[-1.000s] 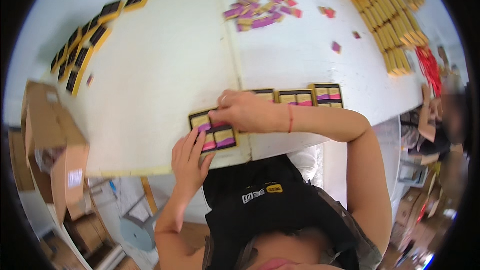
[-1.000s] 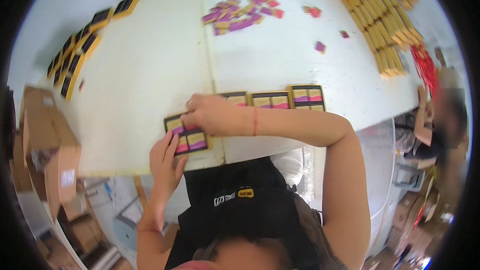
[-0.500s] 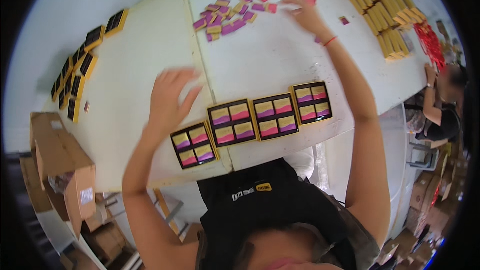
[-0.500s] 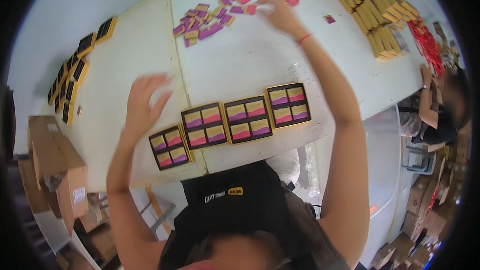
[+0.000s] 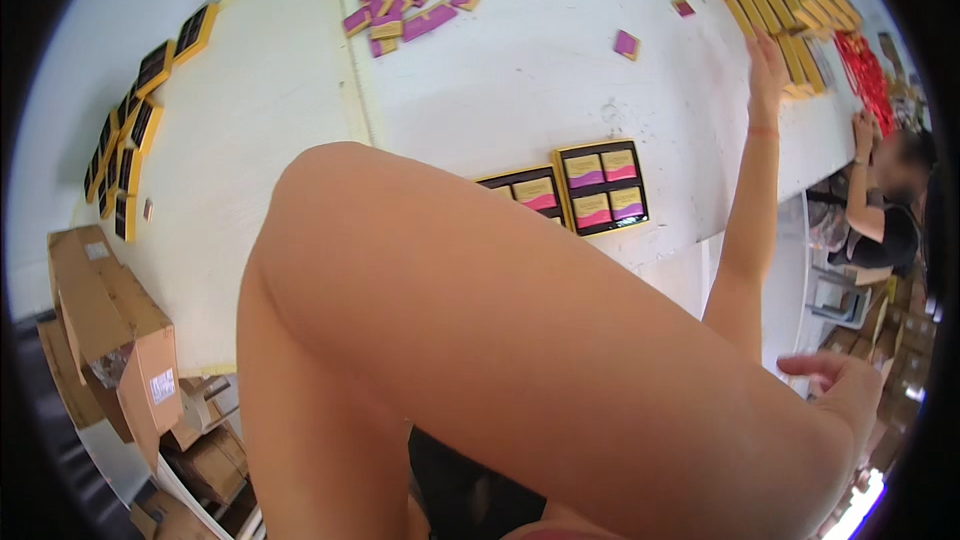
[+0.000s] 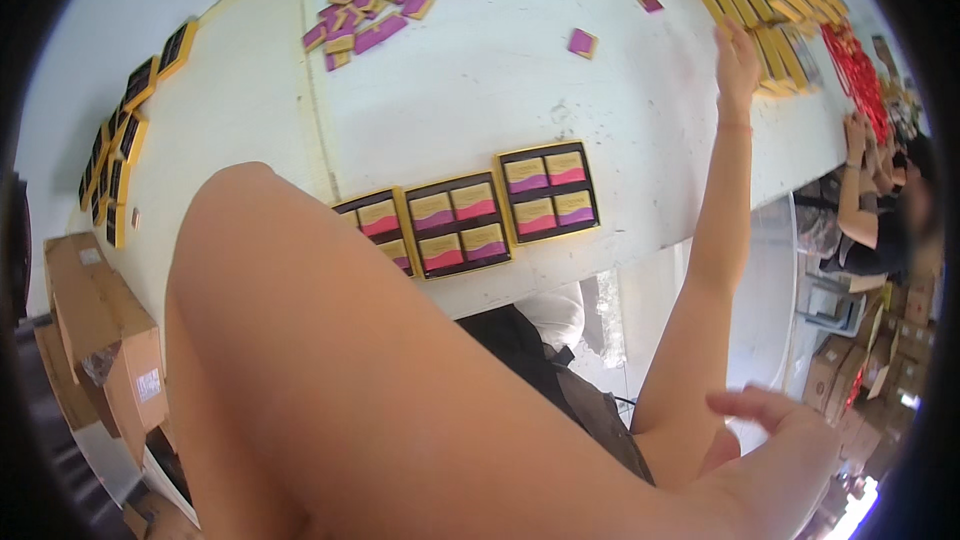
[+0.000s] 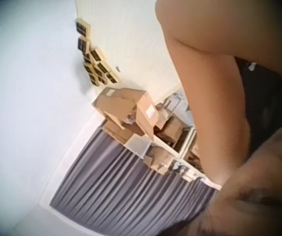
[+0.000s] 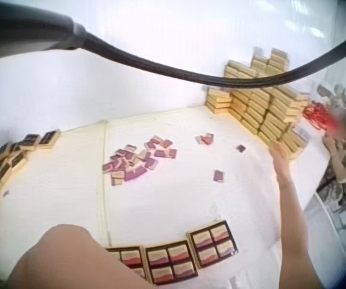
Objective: The person places small pink and yellow rectangular pieces into black tray compartments on a white table. They then cover the filled trays with clear plastic lids and stack the completed units.
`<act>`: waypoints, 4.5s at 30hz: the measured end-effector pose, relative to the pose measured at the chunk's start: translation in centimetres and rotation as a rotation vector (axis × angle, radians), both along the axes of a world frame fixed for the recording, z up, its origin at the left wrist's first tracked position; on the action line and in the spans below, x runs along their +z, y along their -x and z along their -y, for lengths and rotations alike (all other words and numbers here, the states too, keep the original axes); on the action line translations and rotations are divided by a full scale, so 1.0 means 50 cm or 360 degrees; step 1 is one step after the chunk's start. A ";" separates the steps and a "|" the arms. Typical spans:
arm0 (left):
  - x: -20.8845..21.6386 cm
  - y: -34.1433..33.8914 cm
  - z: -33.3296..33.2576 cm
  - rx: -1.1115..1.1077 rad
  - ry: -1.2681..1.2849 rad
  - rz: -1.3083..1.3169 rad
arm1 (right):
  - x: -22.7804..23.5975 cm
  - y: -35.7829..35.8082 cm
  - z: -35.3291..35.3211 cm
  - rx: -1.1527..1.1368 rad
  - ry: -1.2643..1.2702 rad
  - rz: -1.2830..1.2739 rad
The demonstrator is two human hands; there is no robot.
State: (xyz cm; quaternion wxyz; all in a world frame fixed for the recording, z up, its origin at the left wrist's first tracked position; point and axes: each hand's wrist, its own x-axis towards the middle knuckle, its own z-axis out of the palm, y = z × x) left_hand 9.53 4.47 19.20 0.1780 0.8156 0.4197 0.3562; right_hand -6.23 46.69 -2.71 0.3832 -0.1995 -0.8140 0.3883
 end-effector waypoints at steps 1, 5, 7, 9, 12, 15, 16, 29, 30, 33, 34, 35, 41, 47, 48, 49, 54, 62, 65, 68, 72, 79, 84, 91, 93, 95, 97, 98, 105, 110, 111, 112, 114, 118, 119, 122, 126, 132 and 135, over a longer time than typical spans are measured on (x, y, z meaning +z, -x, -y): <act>-0.006 -0.012 -0.012 -0.0047 0.0031 -0.0007 | 0.050 -0.074 0.094 -0.0043 0.0106 -0.0300; -0.028 -0.075 -0.059 -0.0274 0.0117 -0.0046 | 0.001 -0.451 0.016 -0.1049 -0.0782 -0.0673; -0.048 -0.102 -0.089 -0.0341 0.0183 -0.0082 | -0.105 -0.679 -0.045 -0.1053 -0.0677 -0.0332; -0.070 -0.115 -0.132 -0.0348 0.0249 -0.0128 | -0.264 -0.844 -0.113 -0.1452 -0.0554 -0.0220; -0.106 -0.122 -0.222 -0.0438 0.0289 -0.0224 | -0.509 -1.208 -0.159 -0.1529 0.0019 0.0035; -0.203 -0.023 -0.320 -0.0029 0.0299 -0.0509 | -0.670 -1.344 -0.128 -0.1383 0.1262 0.0628; -0.241 0.011 -0.360 0.0189 0.0304 -0.0667 | -0.716 -1.340 -0.085 -0.1354 0.1546 0.0755; -0.438 0.128 -0.453 0.0830 0.0352 -0.0878 | -0.782 -1.067 -0.066 -0.1580 0.2513 -0.0533; -0.437 0.126 -0.454 0.0820 0.0362 -0.0877 | -0.803 -1.046 -0.083 -0.1704 0.2483 -0.0614; -0.432 0.129 -0.453 0.0834 0.0378 -0.0903 | -0.831 -0.994 -0.148 -0.2075 0.2474 -0.1057; -0.432 0.130 -0.452 0.0833 0.0383 -0.0898 | -0.839 -0.988 -0.163 -0.2219 0.2466 -0.1234; -0.431 0.130 -0.454 0.0829 0.0388 -0.0894 | -0.847 -0.986 -0.173 -0.2244 0.2412 -0.1361; -0.431 0.130 -0.440 0.0885 0.0396 -0.0835 | -0.785 -0.939 -0.216 -0.2096 0.2409 -0.1391; -0.439 0.123 -0.461 0.0837 0.0243 -0.0739 | -0.684 -1.022 -0.167 -0.1681 0.2297 -0.0897; -0.439 0.121 -0.460 0.0845 0.0217 -0.0725 | -0.645 -1.028 -0.148 -0.1625 0.2345 -0.0867; -0.443 0.123 -0.456 0.0860 0.0178 -0.0717 | -0.597 -1.034 -0.126 -0.1572 0.2389 -0.0835; -0.444 0.138 -0.438 0.0848 0.0267 -0.0634 | -0.186 -0.901 0.023 -0.0571 0.2444 -0.1057; -0.213 0.029 -0.127 0.0579 0.0005 0.1004 | 0.126 -0.544 0.465 0.1183 0.3059 -0.1072; -0.223 0.070 0.069 0.0968 -0.0400 0.0861 | 0.170 -0.418 0.610 0.1433 0.3129 -0.0910; -0.215 0.080 0.307 0.1606 -0.0115 0.0805 | 0.173 -0.365 0.701 0.1246 0.2888 -0.0646; -0.221 0.087 0.513 0.2287 0.0459 -0.0199 | 0.137 -0.336 0.737 0.1062 0.1586 -0.0342; -0.309 0.121 0.586 0.2049 0.0851 -0.0371 | 0.116 -0.197 0.821 0.1273 -0.1002 -0.0062; -0.308 0.138 0.600 0.2005 0.1050 -0.0352 | 0.110 -0.140 0.835 0.1851 -0.0997 0.0406; -0.311 0.147 0.654 0.2131 0.1087 -0.0260 | 0.140 -0.048 0.826 0.2347 -0.0434 0.1036; -0.311 0.146 0.665 0.2190 0.1074 -0.0308 | 0.130 -0.038 0.834 0.2310 -0.0574 0.1009; -0.310 0.146 0.670 0.2233 0.1071 -0.0427 | 0.126 -0.037 0.840 0.2290 -0.0688 0.0970; -0.295 0.133 0.649 0.2202 0.0866 -0.0509 | 0.130 -0.039 0.849 0.2278 -0.0781 0.0914; -0.289 0.127 0.627 0.2180 0.0750 -0.0543 | 0.132 -0.045 0.850 0.2311 -0.0868 0.0823; -0.350 0.114 0.476 0.2128 0.0489 -0.0172 | 0.138 -0.115 0.849 0.2430 -0.1082 0.0523; -0.339 0.121 0.463 0.2131 0.0747 -0.0115 | 0.152 -0.133 0.798 0.2287 -0.0826 0.0474; -0.333 0.121 0.464 0.2125 0.0804 -0.0133 | 0.162 -0.135 0.781 0.2238 -0.0776 0.0490; -0.329 0.122 0.465 0.2123 0.0859 -0.0156 | 0.165 -0.140 0.760 0.2215 -0.0851 0.0601; -0.332 0.127 0.465 0.2081 0.0819 -0.0211 | 0.170 -0.158 0.724 0.2166 -0.0999 0.0825; -0.329 0.136 0.453 0.2020 0.0887 -0.0316 | 0.113 -0.189 0.714 0.2052 -0.1063 0.0586; -0.333 0.138 0.446 0.2013 0.0819 -0.0318 | 0.115 -0.191 0.715 0.1992 -0.1187 0.0541; -0.345 0.139 0.416 0.1974 0.0700 -0.0404 | 0.110 -0.189 0.709 0.2046 -0.1150 0.0605; -0.361 0.122 0.406 0.1971 0.0723 -0.0594 | 0.102 -0.203 0.705 0.2066 -0.1206 0.0560; -0.363 0.125 0.409 0.1956 0.0767 -0.0618 | 0.111 -0.219 0.683 0.2118 -0.1323 0.0640; -0.360 0.131 0.399 0.1948 0.0847 -0.0674 | 0.065 -0.231 0.663 0.2011 -0.1367 0.0463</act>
